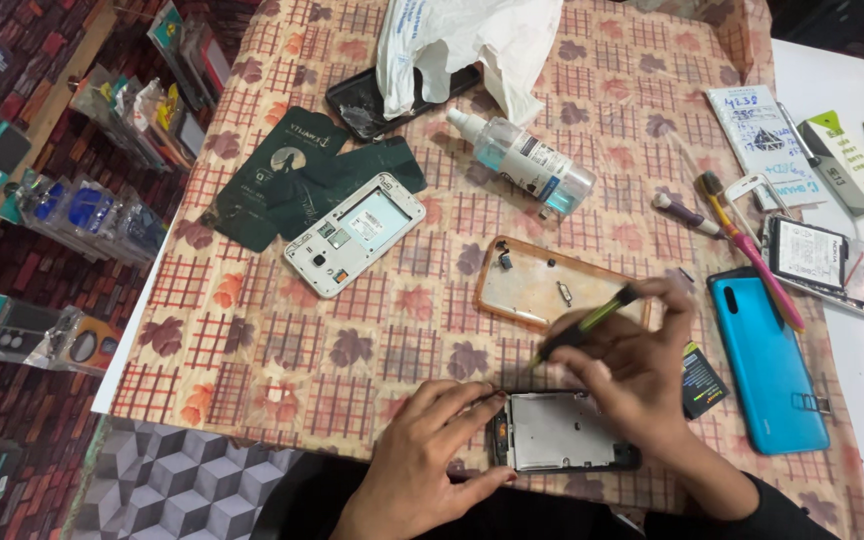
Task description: The person uses a screwdriver to remove screws from the back of a disassembled smartphone. They place the removed screws into a phone case on the table. The person continues to unscrew and remove components from the device.
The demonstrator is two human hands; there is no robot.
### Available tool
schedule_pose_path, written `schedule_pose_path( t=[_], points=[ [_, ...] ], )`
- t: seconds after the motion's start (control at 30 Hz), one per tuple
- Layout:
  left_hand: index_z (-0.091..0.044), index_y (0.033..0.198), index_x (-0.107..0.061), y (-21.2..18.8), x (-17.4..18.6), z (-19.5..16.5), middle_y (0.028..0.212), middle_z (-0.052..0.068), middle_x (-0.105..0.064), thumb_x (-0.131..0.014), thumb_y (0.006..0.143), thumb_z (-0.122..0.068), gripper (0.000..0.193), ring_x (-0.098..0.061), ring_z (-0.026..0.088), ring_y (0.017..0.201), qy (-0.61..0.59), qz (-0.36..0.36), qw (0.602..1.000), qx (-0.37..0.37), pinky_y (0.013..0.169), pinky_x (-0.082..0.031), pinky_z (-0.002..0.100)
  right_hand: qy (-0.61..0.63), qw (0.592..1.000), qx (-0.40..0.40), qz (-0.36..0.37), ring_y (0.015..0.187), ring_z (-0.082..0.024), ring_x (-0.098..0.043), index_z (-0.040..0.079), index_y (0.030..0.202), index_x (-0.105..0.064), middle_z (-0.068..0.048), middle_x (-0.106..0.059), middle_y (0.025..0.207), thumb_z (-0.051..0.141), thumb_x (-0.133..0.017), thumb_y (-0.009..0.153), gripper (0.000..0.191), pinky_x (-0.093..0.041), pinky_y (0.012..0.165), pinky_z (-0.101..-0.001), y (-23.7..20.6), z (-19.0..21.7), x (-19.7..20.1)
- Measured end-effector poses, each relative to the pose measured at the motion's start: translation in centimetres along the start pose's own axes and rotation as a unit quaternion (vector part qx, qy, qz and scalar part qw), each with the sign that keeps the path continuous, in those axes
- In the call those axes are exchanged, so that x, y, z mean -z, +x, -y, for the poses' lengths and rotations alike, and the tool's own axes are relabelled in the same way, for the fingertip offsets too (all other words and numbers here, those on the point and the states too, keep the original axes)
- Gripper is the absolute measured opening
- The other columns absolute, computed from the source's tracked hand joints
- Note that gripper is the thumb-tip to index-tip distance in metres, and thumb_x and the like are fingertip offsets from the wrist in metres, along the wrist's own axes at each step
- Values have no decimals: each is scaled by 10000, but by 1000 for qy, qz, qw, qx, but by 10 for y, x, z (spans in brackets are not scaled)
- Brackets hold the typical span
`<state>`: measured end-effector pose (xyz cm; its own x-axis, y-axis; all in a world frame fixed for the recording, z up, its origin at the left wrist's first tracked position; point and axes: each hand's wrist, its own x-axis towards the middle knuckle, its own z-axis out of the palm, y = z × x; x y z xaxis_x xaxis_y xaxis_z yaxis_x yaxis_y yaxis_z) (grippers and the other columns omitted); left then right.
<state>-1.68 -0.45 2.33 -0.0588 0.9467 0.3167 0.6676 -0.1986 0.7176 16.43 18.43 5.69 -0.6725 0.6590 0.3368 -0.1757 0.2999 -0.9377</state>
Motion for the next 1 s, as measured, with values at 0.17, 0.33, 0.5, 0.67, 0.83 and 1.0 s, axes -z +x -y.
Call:
schedule_pose_path(
  t=[0.17,0.33,0.5,0.67,0.83,1.0],
  points=[
    [26,1338,-635,0,-1,1,1343,160,-610,-889,768,-440,779,-553,335,1252,2,19,1000,-6,1048,-480,491,-152,983,36,-97,1166,-304,-700,53,1412,-142,-240,-572,1258,-169,-654,926,740,-648,973,-368,15,1,0],
    [15,1338,-639,0,-4,2,1341,151,-619,-911,747,-420,783,-559,323,1251,0,24,1000,8,1045,-485,485,-234,961,52,-137,1117,-313,-705,-29,1260,-355,-183,-295,1340,-164,-713,877,541,-672,885,-348,20,-8,-4],
    [16,1336,-640,-1,-5,2,1339,148,-630,-903,751,-430,781,-567,318,1245,-4,15,1000,2,1044,-493,477,-154,979,40,-127,1135,-281,-745,-18,1334,-184,-154,-543,1293,-114,-701,941,657,-672,903,-297,15,-15,0],
    [9,1335,-646,-2,-8,3,1346,147,-634,-905,756,-434,774,-571,316,1249,0,8,1000,-3,1039,-498,478,-153,981,32,-118,1140,-312,-750,37,1350,-158,-205,-576,1260,-130,-678,958,672,-666,914,-310,14,-15,2],
    [-2,1333,-657,-2,-9,5,1344,143,-638,-911,744,-421,767,-571,321,1252,-8,4,1000,-2,1032,-499,483,-203,971,27,-121,1119,-333,-749,54,1330,-165,-247,-557,1266,-147,-677,930,680,-680,899,-333,16,-13,1],
    [-10,1330,-665,-1,-7,8,1344,128,-644,-917,748,-425,758,-581,307,1244,-20,7,1000,-3,1041,-502,476,-189,973,33,-125,1120,-328,-740,49,1349,-160,-234,-572,1247,-149,-682,922,703,-664,914,-319,16,-13,1]
  ],
)
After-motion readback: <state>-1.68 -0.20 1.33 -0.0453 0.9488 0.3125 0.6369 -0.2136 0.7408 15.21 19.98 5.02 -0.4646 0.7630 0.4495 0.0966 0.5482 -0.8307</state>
